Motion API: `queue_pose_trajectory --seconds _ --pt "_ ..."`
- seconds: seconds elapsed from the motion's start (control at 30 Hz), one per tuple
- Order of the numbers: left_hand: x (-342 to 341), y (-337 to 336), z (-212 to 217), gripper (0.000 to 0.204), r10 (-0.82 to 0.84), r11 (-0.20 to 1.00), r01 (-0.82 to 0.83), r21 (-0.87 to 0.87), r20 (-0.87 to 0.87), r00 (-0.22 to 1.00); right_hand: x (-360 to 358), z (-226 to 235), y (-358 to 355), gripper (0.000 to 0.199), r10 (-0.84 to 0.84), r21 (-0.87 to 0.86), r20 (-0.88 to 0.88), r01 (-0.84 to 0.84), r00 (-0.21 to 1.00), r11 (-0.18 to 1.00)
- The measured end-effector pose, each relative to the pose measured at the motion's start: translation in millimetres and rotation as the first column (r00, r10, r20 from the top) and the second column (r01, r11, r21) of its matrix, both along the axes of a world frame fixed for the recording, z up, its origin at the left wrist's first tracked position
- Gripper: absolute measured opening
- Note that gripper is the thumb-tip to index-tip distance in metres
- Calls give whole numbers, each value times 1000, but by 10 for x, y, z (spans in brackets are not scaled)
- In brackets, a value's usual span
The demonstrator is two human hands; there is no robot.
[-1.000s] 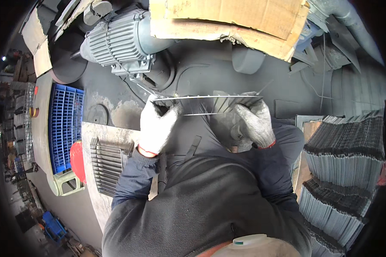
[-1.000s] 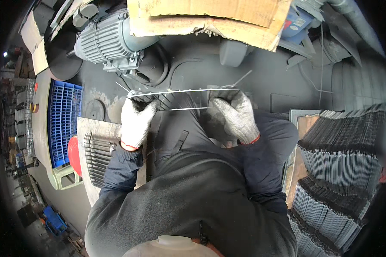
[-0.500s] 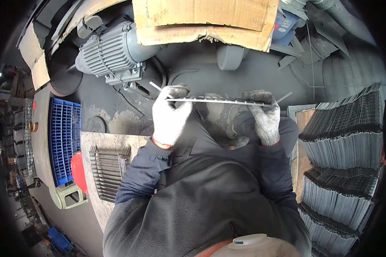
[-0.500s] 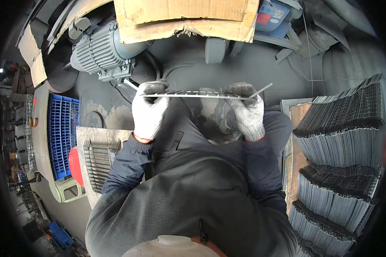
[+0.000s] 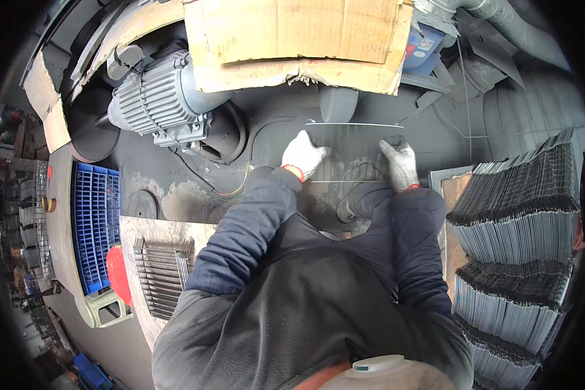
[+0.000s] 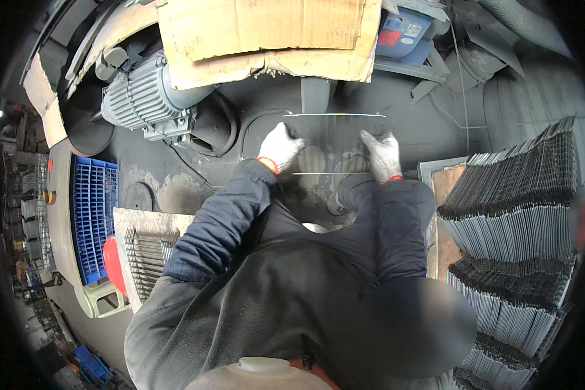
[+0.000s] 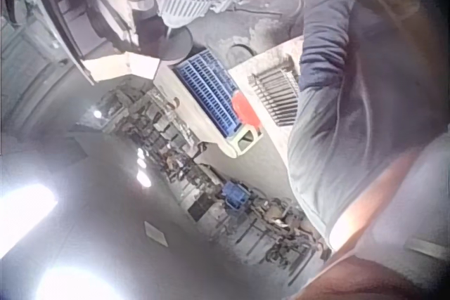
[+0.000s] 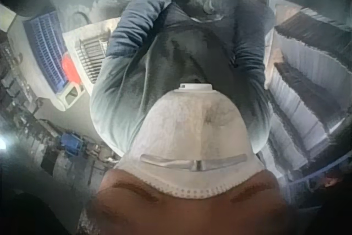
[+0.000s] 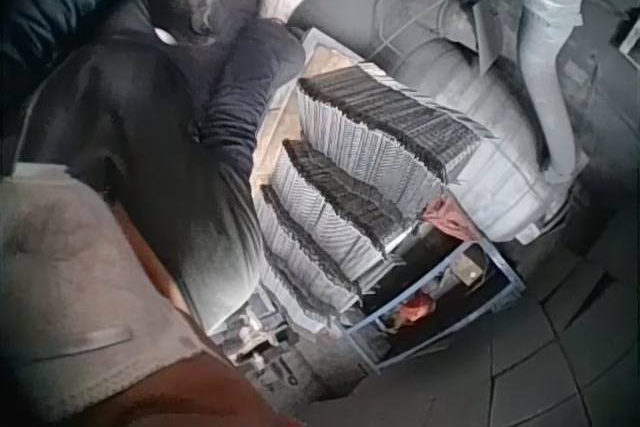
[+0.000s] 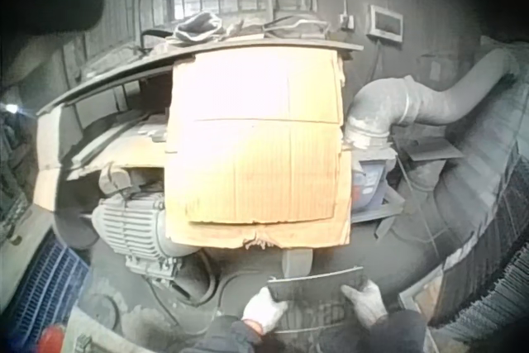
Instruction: Deburring and smoothing the edges of metal wire grates using a stationary industrial grinder.
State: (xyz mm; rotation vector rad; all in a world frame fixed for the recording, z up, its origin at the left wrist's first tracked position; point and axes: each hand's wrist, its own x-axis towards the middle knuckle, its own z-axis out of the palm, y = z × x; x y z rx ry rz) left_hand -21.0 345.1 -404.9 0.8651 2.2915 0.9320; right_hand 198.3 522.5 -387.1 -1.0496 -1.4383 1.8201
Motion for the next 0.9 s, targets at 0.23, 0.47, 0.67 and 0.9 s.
queue_pose_trajectory --seconds 0.23,0.47,0.67,0.9 --pt "-883 -867 285 44 64 996 -59 -62 65 996 -930 -256 -657 14 145 -49 -3 -145 989 988" --pt "-249 -1005 1425 26 -242 935 162 316 235 941 -24 1217 -571 20 73 101 -90 -64 993 993" --pt "409 -1041 1753 29 -348 761 -73 644 501 793 1359 3662 -681 17 -689 975 -131 -33 713 -219" --pt "778 -900 1336 17 -471 815 17 579 644 602 2486 4652 -190 20 -583 841 -525 484 620 -242"
